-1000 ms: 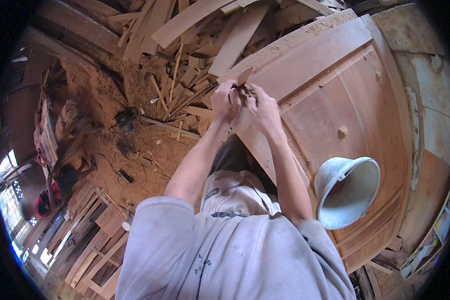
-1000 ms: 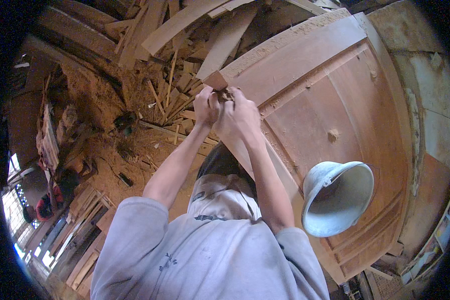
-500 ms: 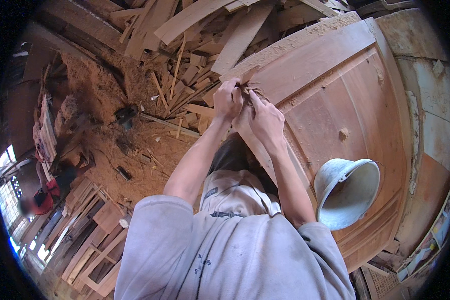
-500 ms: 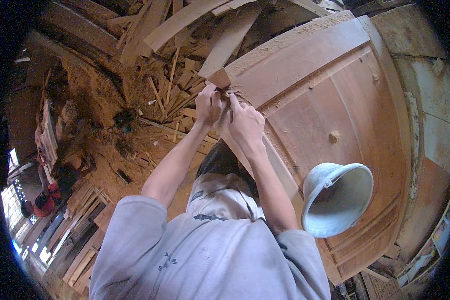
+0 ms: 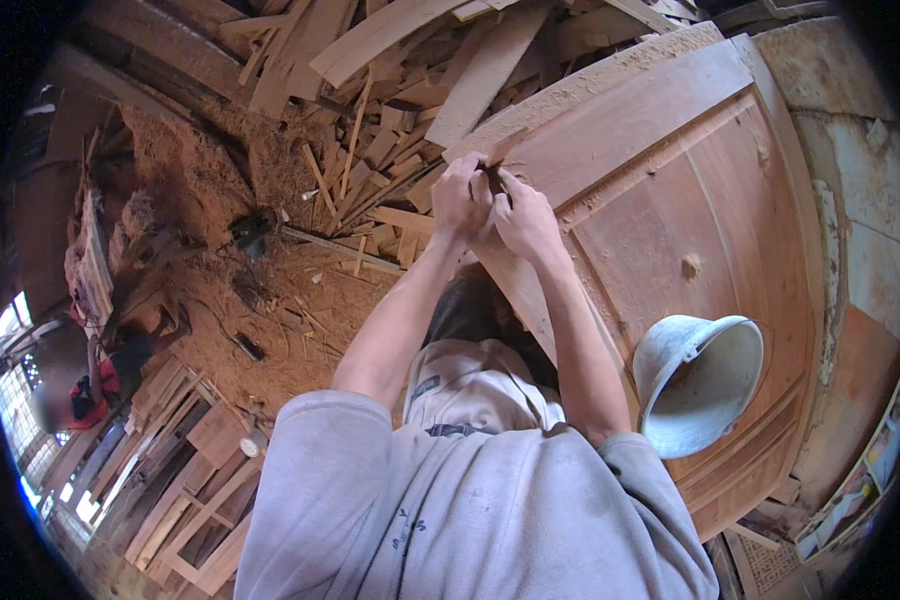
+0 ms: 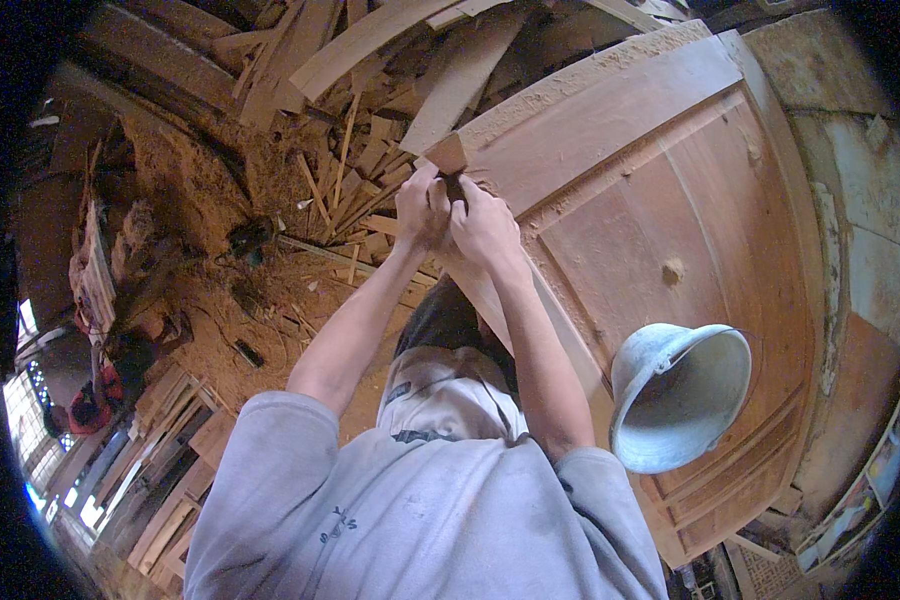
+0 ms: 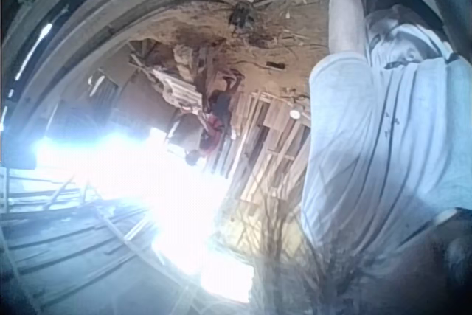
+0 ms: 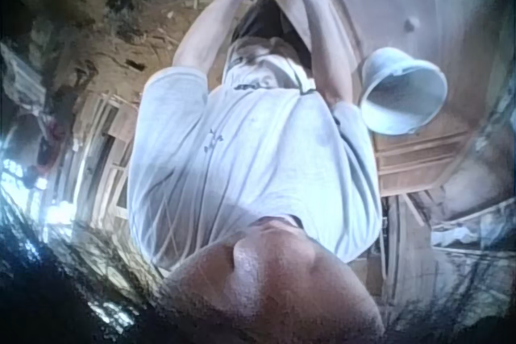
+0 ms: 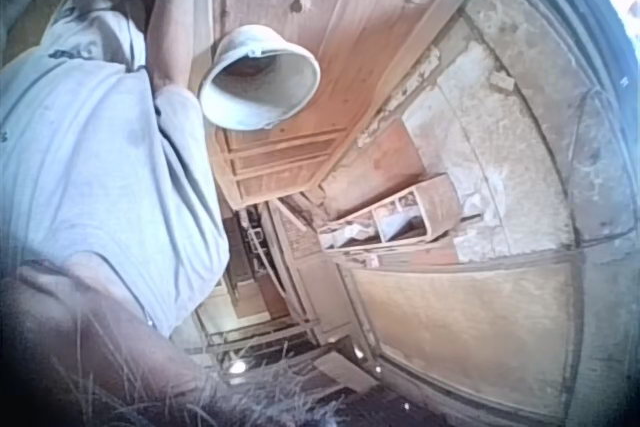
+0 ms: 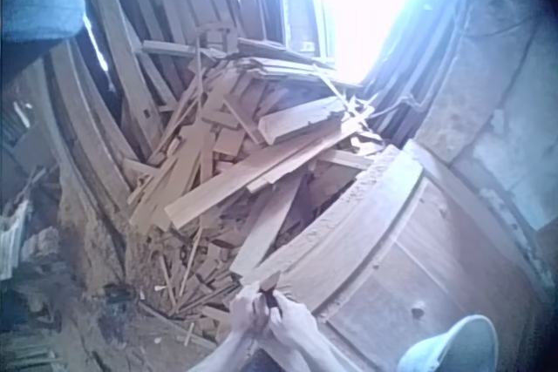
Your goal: The person applies a substance from a bucket to the joints and gaps of a large wooden panel by hand, smoothing it into the crevices.
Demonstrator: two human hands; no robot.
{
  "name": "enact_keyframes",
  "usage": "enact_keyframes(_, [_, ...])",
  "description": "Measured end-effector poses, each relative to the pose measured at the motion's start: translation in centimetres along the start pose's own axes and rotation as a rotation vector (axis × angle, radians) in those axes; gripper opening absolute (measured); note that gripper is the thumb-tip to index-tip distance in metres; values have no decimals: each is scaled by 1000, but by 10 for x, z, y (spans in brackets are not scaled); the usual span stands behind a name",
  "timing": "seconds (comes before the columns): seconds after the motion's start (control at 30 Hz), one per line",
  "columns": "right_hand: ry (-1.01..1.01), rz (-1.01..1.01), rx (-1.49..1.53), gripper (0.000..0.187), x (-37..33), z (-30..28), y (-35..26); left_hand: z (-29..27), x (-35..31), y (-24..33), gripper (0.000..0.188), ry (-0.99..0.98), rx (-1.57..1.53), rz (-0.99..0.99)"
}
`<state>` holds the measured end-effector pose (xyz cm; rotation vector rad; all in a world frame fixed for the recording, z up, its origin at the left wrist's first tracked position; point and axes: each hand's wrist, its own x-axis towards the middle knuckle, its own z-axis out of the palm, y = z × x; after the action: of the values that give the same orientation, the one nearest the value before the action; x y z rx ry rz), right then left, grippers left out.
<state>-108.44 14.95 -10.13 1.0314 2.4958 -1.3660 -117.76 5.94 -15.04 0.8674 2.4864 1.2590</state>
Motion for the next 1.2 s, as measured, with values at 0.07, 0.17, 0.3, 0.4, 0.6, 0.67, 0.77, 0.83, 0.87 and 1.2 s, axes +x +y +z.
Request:
enact_keyframes(0.07, [-2,-16,38,41,3,0,2,1,1,-2,31,0,9,4])
enact_keyframes(0.17, [-31,28,-18,42,4,-5,-4,0,1,-7,31,-21,29,-2])
enact_keyframes(0.3, [-42,3,-45,43,-17,-22,-19,-1,-2,-14,32,31,20,-13])
enact_keyframes(0.4, [47,21,-221,45,-55,-21,-6,-1,0,-1,34,-29,19,-48])
enact_keyframes(0.6, [199,-124,-531,60,-60,14,14,3,0,-7,34,26,1,10])
enact_keyframes(0.67, [182,-109,-536,60,-45,15,6,2,1,-8,35,16,12,1])
enact_keyframes(0.77, [135,-83,-529,60,-35,8,-2,0,-1,-7,35,3,-3,-15])
enact_keyframes(0.83, [196,-243,-400,56,-35,4,-2,0,0,-4,35,0,-30,-20])
enact_keyframes(0.87, [202,-236,-400,56,-33,4,1,0,1,-3,36,4,-38,-6])
enact_keyframes(1.2, [132,-281,-396,51,-26,-6,5,-1,1,-4,37,1,-42,23])
